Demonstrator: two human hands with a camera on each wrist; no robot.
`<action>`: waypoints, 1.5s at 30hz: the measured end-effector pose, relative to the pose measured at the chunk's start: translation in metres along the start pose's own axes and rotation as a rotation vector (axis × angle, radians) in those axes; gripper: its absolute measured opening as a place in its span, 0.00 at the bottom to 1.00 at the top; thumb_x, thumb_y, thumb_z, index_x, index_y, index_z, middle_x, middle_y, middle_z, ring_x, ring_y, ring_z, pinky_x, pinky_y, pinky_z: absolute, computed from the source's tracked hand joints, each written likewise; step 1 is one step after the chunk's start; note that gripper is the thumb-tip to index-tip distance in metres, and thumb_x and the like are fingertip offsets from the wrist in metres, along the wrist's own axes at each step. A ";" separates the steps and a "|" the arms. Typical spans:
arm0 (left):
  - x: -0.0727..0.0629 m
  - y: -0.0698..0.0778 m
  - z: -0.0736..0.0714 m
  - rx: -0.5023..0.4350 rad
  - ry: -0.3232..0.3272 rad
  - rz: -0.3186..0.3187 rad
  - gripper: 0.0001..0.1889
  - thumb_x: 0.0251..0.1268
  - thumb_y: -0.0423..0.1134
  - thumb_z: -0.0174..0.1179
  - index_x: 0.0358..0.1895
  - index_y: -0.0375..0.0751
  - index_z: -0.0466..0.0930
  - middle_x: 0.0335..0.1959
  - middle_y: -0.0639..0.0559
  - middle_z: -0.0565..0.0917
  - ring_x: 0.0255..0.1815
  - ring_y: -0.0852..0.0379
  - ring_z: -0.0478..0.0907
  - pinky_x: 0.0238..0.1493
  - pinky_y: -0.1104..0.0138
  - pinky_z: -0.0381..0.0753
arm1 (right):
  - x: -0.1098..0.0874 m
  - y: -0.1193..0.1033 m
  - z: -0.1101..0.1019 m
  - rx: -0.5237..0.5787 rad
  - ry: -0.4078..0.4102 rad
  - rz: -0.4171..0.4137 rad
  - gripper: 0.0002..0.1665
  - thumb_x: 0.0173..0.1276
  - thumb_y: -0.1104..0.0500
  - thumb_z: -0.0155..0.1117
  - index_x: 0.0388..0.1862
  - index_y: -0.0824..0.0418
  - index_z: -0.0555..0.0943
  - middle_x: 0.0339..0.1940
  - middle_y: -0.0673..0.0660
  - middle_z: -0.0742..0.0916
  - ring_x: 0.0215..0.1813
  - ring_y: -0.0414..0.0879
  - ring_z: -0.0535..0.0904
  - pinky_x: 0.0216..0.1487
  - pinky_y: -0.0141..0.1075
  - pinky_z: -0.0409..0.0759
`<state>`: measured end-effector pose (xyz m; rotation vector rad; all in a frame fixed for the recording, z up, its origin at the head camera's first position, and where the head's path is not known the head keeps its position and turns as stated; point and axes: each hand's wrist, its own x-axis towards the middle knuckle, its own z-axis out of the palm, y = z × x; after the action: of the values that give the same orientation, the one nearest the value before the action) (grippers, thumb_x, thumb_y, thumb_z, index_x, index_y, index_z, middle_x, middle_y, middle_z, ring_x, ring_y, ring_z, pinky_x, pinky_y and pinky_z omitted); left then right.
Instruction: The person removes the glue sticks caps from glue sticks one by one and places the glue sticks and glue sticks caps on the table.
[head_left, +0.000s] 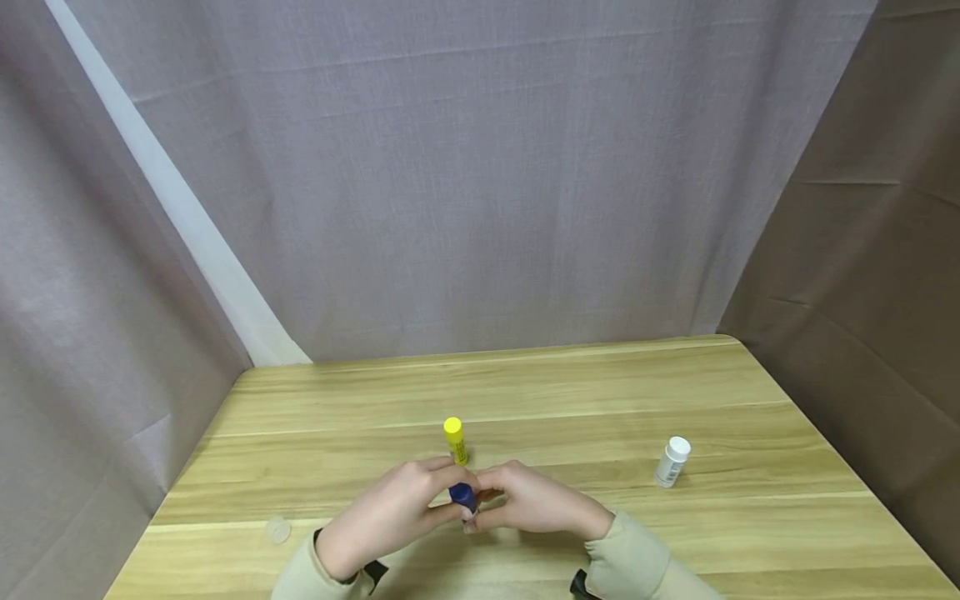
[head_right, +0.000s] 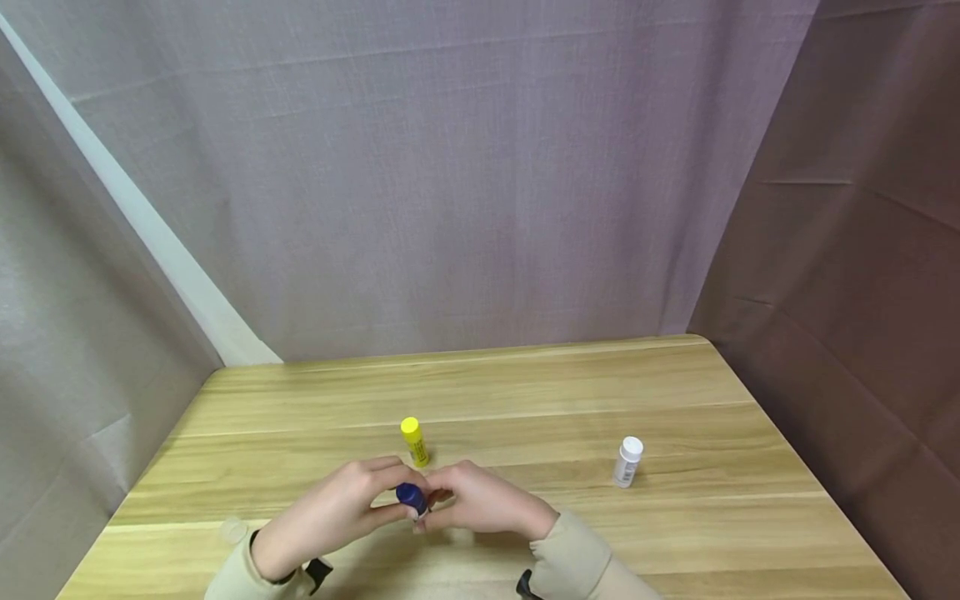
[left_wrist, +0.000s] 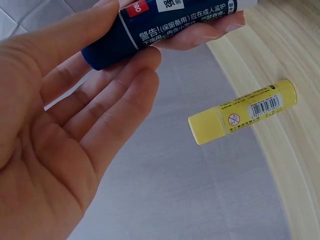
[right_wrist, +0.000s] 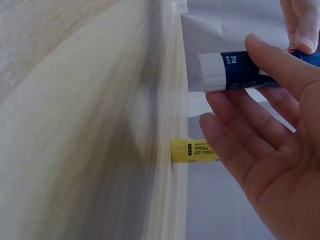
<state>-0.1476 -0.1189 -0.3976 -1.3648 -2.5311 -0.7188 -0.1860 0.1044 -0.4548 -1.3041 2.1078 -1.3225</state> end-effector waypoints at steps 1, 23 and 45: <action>0.000 0.000 0.000 -0.003 0.002 0.001 0.11 0.61 0.39 0.72 0.46 0.47 0.84 0.37 0.61 0.82 0.38 0.71 0.77 0.41 0.80 0.77 | 0.000 0.000 0.000 -0.002 0.000 -0.002 0.07 0.71 0.56 0.69 0.45 0.55 0.85 0.46 0.41 0.87 0.52 0.37 0.83 0.57 0.34 0.81; 0.000 0.001 -0.001 -0.006 0.017 -0.022 0.12 0.58 0.42 0.73 0.43 0.45 0.86 0.35 0.62 0.82 0.35 0.71 0.75 0.38 0.82 0.75 | -0.002 -0.002 -0.001 -0.008 -0.023 -0.004 0.07 0.72 0.56 0.67 0.45 0.56 0.85 0.46 0.46 0.89 0.53 0.36 0.83 0.58 0.34 0.80; -0.002 0.004 -0.001 -0.005 0.024 -0.046 0.12 0.59 0.45 0.72 0.43 0.45 0.86 0.34 0.63 0.81 0.34 0.72 0.74 0.36 0.81 0.75 | -0.003 -0.001 0.003 -0.057 0.016 -0.007 0.07 0.69 0.54 0.70 0.44 0.52 0.86 0.47 0.42 0.89 0.54 0.35 0.83 0.56 0.31 0.80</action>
<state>-0.1431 -0.1188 -0.3956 -1.2957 -2.5517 -0.7450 -0.1817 0.1056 -0.4561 -1.3297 2.1687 -1.2882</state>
